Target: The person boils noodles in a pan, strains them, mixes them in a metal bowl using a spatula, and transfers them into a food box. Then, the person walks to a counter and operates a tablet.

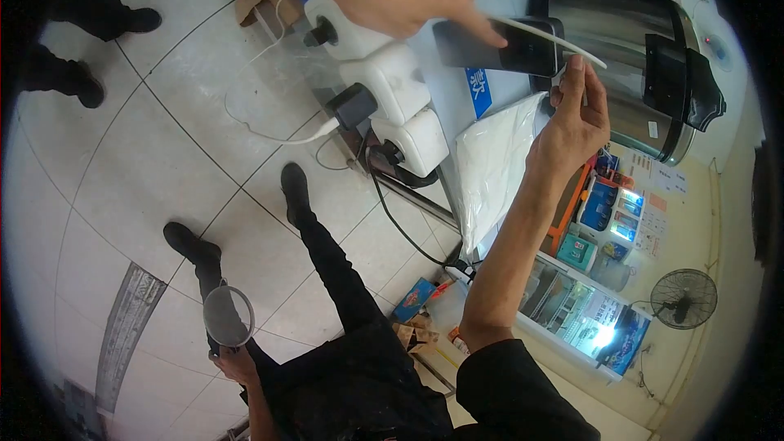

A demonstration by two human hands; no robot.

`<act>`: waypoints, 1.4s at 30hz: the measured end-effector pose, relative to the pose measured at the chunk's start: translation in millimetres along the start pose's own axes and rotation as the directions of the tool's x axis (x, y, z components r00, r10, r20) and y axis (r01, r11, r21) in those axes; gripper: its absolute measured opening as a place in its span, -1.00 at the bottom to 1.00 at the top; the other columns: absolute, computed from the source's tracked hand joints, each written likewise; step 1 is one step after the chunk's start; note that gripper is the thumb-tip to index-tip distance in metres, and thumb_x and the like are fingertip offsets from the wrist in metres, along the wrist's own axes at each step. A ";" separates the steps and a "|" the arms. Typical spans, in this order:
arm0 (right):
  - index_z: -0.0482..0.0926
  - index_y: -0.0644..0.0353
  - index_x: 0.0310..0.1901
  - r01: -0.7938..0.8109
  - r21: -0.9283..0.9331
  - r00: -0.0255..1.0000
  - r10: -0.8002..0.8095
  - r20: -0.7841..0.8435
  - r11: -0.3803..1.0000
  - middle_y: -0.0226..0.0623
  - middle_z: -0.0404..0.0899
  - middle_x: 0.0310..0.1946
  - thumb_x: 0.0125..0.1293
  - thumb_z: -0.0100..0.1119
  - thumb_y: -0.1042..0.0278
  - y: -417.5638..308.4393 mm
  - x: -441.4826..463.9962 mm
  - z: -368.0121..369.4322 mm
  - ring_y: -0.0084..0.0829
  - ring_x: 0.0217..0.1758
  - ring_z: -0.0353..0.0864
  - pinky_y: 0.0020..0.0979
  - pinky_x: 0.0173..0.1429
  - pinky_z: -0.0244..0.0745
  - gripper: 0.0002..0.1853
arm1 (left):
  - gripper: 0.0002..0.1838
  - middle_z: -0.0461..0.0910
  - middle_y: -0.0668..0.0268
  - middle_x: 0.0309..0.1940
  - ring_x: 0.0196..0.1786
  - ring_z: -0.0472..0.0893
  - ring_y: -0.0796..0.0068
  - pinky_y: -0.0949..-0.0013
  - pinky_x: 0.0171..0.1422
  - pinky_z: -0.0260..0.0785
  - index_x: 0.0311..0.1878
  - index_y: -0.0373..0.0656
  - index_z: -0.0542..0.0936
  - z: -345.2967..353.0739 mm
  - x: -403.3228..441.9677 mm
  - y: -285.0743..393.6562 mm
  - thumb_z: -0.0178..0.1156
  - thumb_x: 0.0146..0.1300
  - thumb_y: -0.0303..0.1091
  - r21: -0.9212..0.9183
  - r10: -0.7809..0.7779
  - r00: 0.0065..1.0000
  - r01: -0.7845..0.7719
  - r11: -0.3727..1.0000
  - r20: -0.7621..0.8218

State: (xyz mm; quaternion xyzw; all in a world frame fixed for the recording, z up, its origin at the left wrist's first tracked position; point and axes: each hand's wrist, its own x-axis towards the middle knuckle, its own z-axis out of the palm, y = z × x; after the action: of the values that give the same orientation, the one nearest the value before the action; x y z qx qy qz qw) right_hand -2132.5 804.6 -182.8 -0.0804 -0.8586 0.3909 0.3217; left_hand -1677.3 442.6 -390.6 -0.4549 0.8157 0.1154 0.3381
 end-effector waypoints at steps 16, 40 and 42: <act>0.57 0.26 -0.18 -0.104 0.066 0.994 0.102 0.027 0.992 -0.34 0.58 -0.41 0.20 0.23 0.29 -0.4 -9.7 -1.3 -0.67 -0.38 0.49 -0.65 -0.39 0.28 -0.76 | -0.72 0.39 -0.05 -0.02 0.07 0.40 -0.04 -0.01 0.01 0.36 -0.30 -0.20 0.55 21.0 -0.2 -16.0 0.29 -0.04 -0.25 0.051 0.095 0.993 -0.092 0.994 -0.065; 0.47 0.25 -0.01 -0.246 -0.120 0.397 0.213 0.893 0.962 -0.10 0.51 -0.20 0.24 0.11 0.25 -328.4 -346.5 -72.3 -0.20 -0.17 0.53 -0.28 -0.09 0.44 -0.66 | -0.63 0.43 0.27 -0.79 -0.79 0.41 0.51 0.41 -0.76 0.23 -0.32 -0.36 0.47 -169.8 153.6 -239.6 -0.01 0.27 -0.15 -0.527 0.316 0.928 -0.172 0.832 0.196; 0.49 0.26 -0.06 -0.472 -0.043 0.541 0.328 0.775 0.880 -0.14 0.55 -0.32 0.23 0.14 0.33 -306.0 -368.8 -95.0 -0.39 -0.32 0.55 -0.36 -0.28 0.43 -0.71 | -0.59 0.42 0.26 -0.80 -0.78 0.41 0.51 0.40 -0.76 0.22 -0.46 -0.31 0.46 -160.7 159.6 -255.8 0.01 0.24 -0.08 -0.501 0.294 0.939 -0.171 0.848 0.177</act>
State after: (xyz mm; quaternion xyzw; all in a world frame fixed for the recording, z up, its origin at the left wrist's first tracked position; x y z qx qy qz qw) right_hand -1751.7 511.3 -95.8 -0.0746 -0.8335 0.5227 -0.1631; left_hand -1596.4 113.9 -345.2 -0.4034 0.7626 0.4090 0.2974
